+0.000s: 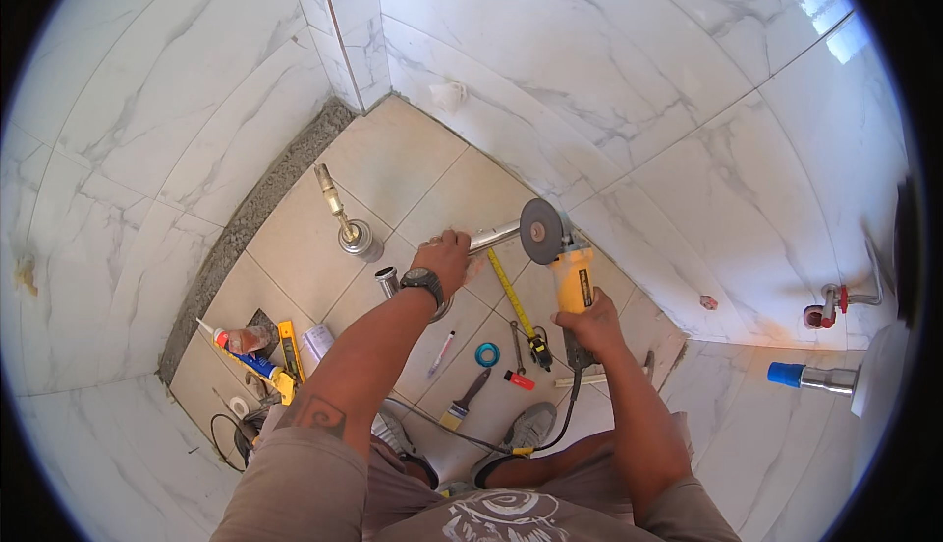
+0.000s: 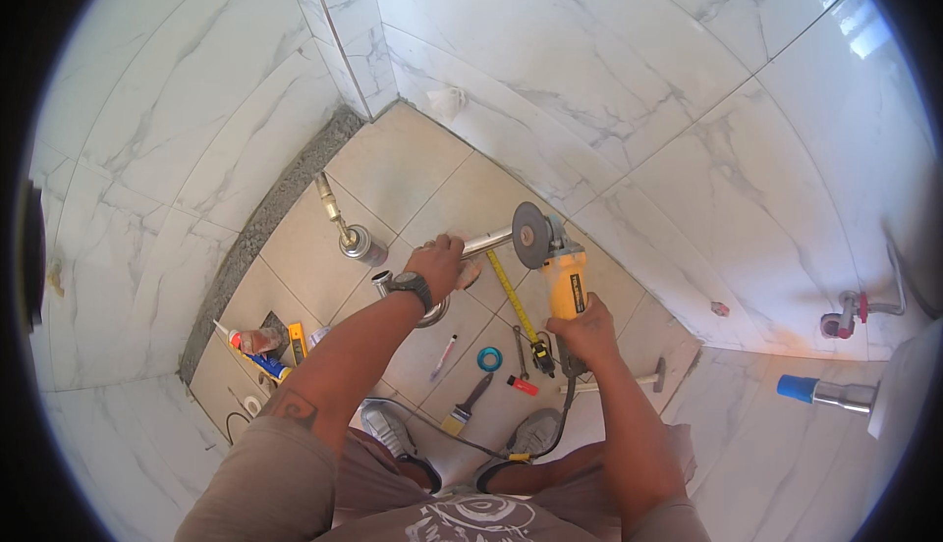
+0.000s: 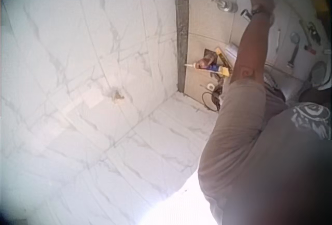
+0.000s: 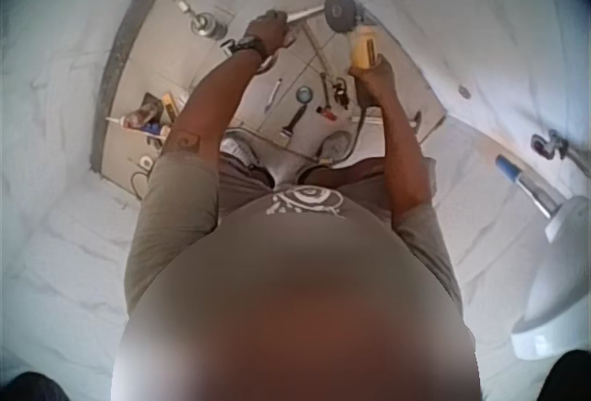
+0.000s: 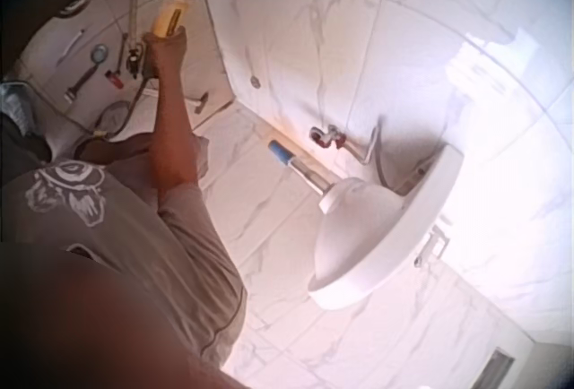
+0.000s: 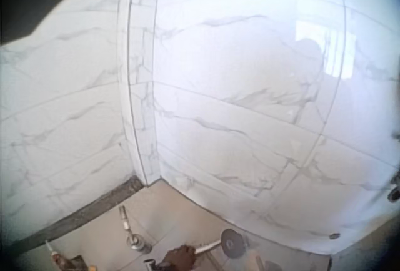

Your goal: The person measures the space under a sink, marks a metal pipe, cuts it with an angle grinder, and wraps the pipe ends with Teflon tape. The person handles a tape measure, marker, angle grinder, and Teflon tape during the process.

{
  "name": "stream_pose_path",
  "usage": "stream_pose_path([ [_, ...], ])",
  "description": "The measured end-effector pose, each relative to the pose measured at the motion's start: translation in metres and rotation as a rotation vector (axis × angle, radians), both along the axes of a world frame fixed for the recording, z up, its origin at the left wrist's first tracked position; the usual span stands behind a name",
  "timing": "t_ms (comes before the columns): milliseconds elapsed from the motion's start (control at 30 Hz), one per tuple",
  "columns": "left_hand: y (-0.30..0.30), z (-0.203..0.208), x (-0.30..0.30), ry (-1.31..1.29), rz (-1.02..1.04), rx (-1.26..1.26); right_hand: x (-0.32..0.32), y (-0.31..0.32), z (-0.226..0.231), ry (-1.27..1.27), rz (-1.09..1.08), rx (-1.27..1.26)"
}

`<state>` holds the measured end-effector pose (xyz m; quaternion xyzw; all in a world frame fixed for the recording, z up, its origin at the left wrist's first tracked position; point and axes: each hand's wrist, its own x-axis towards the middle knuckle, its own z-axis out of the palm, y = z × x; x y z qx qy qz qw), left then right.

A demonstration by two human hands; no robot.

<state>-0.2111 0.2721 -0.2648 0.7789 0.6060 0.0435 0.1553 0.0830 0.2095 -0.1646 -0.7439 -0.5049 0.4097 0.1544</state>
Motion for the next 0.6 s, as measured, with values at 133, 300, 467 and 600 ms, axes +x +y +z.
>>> stream_pose_path([
  [133, 0.003, -0.002, 0.006, 0.056, 0.023, 0.027, -0.001, 0.021, 0.005, -0.086, 0.078, 0.019],
  [300, 0.003, -0.004, 0.004, 0.041, 0.018, 0.024, -0.008, 0.033, 0.003, -0.095, 0.103, 0.027],
  [467, 0.007, -0.004, 0.005, 0.021, 0.021, -0.024, -0.018, 0.035, -0.002, -0.128, 0.119, 0.007],
  [600, 0.009, -0.003, 0.006, 0.013, 0.022, -0.061, -0.022, 0.033, -0.003, -0.130, 0.109, 0.001],
])
